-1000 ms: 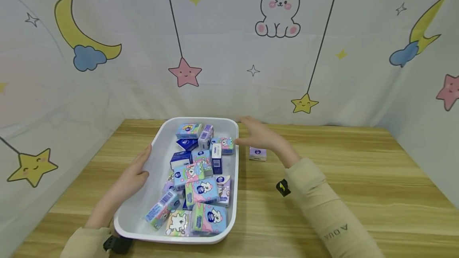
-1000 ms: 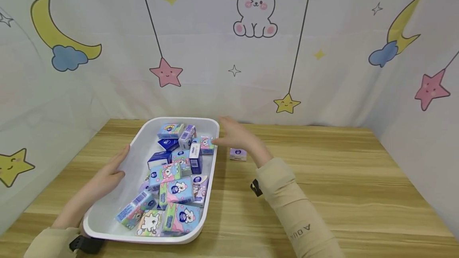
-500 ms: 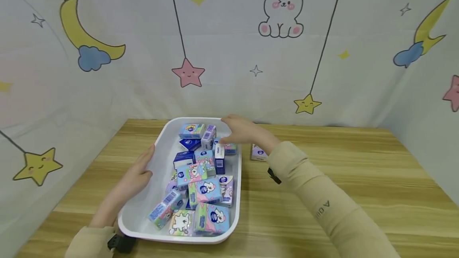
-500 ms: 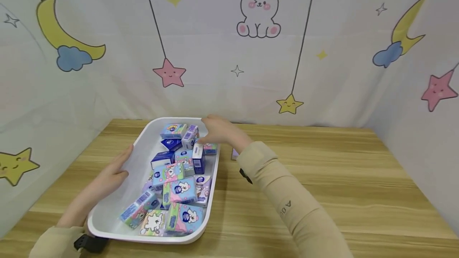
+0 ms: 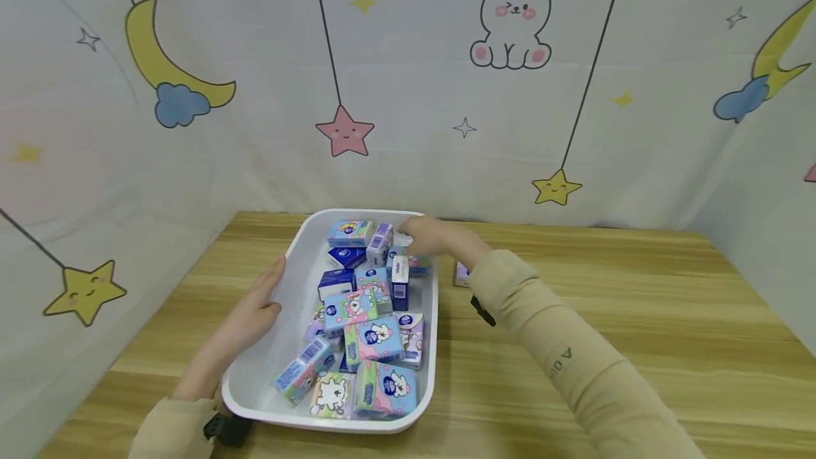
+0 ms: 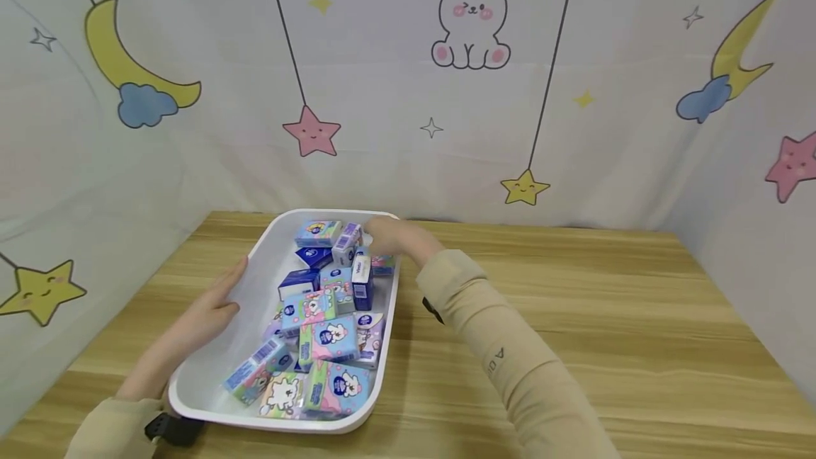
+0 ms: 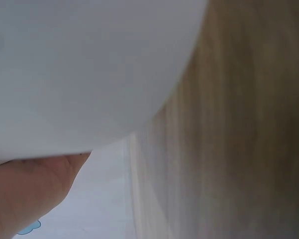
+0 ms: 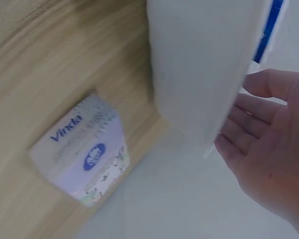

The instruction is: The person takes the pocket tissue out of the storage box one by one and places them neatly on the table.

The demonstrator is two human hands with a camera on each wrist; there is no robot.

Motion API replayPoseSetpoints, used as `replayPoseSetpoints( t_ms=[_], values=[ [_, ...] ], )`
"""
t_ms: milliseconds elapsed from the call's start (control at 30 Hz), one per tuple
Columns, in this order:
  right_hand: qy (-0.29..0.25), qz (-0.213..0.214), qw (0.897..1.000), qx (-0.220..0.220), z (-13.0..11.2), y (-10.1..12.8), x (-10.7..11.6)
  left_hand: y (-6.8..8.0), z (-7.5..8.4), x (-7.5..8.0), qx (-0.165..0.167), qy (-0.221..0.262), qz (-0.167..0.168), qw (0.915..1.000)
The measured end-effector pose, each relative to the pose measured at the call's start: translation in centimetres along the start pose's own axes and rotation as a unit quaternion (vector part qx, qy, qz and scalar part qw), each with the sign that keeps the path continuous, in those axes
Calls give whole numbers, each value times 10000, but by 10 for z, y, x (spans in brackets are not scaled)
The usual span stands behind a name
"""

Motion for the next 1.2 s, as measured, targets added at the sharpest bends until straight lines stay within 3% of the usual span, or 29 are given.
replayPoseSetpoints(
  t_ms=[233, 733, 1200],
  values=[
    [670, -8, 9976, 175, 4, -6, -17, 0, 2, -2, 24, 22, -28, 10000],
    [983, 204, 9949, -52, 1, -11, -27, 0, 2, 1, 68, 35, -11, 10000],
    [1253, 547, 9904, 188, -2, -7, -21, 0, 3, 0, 74, 21, 1, 10000]
  ],
)
Point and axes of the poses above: each hand's wrist, its own y-axis away from the middle knuckle, its own x-axis out of the back of the hand, z = x × y, the point moved 2 cm from there along -y, towards the middle knuckle, and after that the axes turned 9 degrees about x, right-handed, at the moved point
